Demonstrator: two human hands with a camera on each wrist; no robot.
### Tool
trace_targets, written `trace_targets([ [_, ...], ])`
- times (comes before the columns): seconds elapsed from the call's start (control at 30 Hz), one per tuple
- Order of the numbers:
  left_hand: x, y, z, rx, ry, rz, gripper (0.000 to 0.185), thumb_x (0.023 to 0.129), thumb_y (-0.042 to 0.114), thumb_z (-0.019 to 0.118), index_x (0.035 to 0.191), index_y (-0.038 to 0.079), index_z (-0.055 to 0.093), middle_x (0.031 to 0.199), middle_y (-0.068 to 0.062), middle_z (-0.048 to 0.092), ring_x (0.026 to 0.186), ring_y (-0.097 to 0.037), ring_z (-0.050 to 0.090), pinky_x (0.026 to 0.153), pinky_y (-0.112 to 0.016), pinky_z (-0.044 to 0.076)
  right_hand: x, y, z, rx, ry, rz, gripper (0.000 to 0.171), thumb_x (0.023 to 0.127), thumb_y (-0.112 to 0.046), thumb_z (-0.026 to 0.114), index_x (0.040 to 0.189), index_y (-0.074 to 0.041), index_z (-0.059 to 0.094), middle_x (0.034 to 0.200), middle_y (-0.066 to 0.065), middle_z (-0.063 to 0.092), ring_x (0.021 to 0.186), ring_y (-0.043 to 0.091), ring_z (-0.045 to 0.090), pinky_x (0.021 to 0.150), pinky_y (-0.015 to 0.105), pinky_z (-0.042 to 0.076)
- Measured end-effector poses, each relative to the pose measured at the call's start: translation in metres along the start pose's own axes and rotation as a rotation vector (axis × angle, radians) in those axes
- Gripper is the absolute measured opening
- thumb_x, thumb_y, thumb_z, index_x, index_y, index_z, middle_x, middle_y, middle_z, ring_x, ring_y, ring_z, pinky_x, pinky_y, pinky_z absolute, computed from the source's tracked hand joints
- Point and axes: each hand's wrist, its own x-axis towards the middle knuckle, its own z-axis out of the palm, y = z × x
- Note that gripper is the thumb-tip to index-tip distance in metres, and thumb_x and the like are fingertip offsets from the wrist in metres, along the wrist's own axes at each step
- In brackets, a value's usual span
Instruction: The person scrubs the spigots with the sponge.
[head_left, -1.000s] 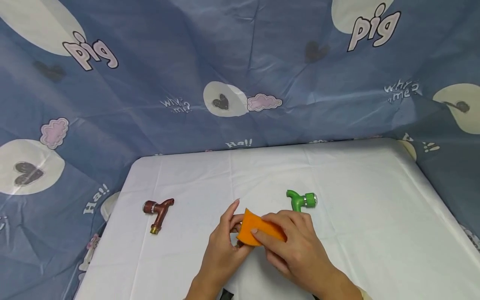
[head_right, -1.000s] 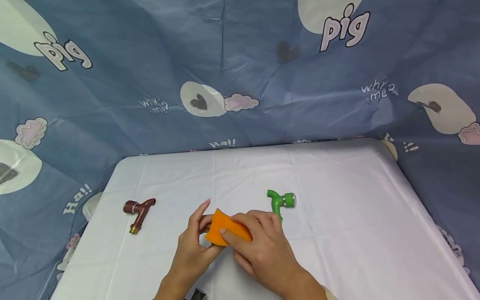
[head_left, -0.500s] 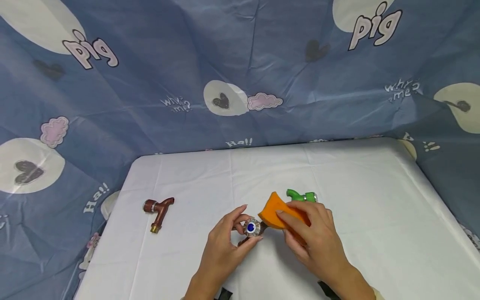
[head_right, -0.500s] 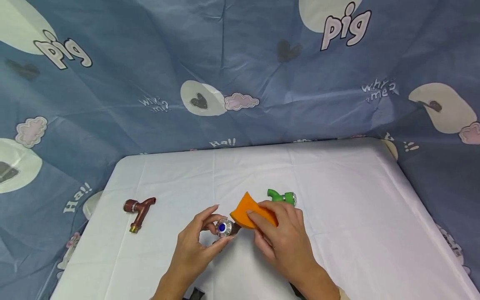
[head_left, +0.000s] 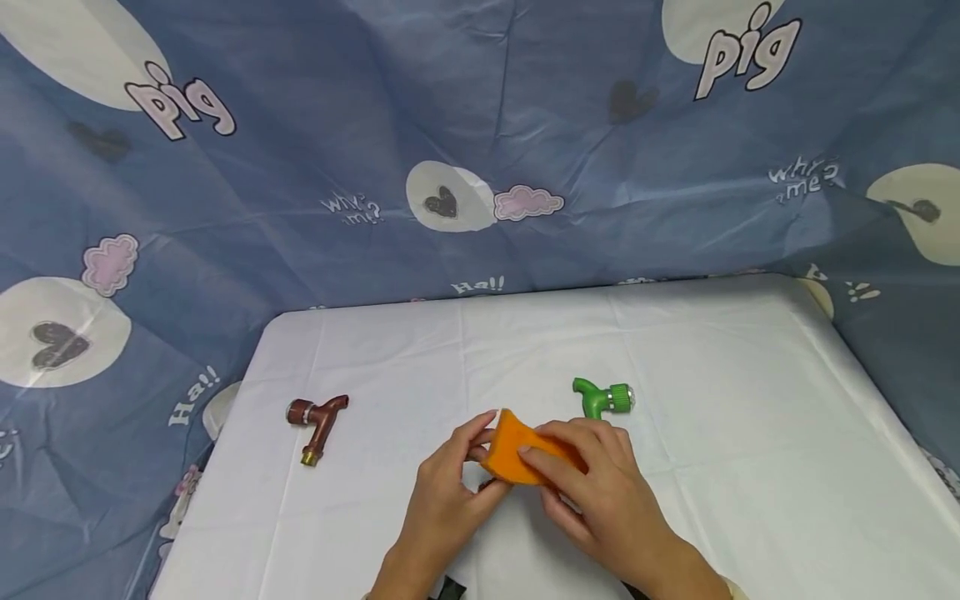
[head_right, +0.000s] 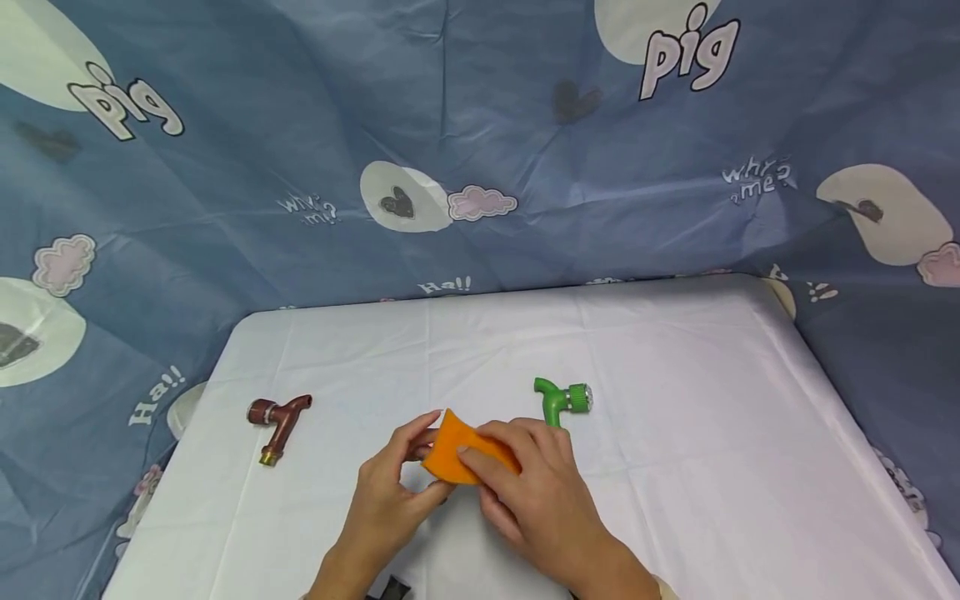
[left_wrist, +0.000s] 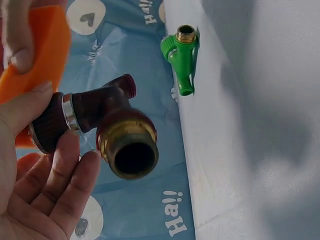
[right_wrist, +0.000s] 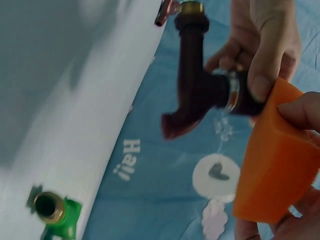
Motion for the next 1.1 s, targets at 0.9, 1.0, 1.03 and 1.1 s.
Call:
trace_targets([
  [0.9,0.031,-0.053,0.033,-0.800,-0.069,-0.871,0.042,0.098,0.004,0.073,0.130,-0.010,0.048,0.112,-0.018,0.063,0.101,-0.034,0.076,0.090,-0.035,0.060,-0.067,0.023,-0.041,0.123,-0.069,0.422,0.064,0.076,0.004,0.085,0.135,-0.015,0.068,0.133,0.000,0.059,0.122,0.016,0.051,0.103,0.009,0.038],
  [1.0,0.034,-0.056,0.044,-0.778,-0.069,-0.874,0.041,0.099,0.005,0.073,0.128,-0.009,0.048,0.110,-0.017,0.063,0.099,-0.032,0.076,0.089,-0.033,0.060,-0.074,0.018,-0.040,0.118,-0.049,0.453,0.065,0.075,0.005,0.087,0.134,-0.016,0.068,0.133,-0.001,0.059,0.121,0.012,0.052,0.101,0.008,0.039],
  [1.03,0.034,-0.057,0.046,-0.764,-0.063,-0.872,0.041,0.098,0.004,0.073,0.127,-0.010,0.048,0.110,-0.018,0.062,0.098,-0.032,0.076,0.088,-0.033,0.061,-0.076,0.017,-0.039,0.121,-0.036,0.456,0.066,0.074,0.006,0.087,0.134,-0.015,0.068,0.132,0.001,0.060,0.120,0.012,0.053,0.101,0.008,0.040],
  [1.1,0.034,-0.059,0.050,-0.704,-0.063,-0.854,0.040,0.097,0.003,0.074,0.126,-0.011,0.050,0.110,-0.019,0.062,0.094,-0.030,0.077,0.086,-0.031,0.061,-0.080,0.013,-0.037,0.122,-0.017,0.478,0.067,0.073,0.007,0.089,0.133,-0.014,0.069,0.131,0.001,0.060,0.117,0.011,0.055,0.100,0.007,0.041],
])
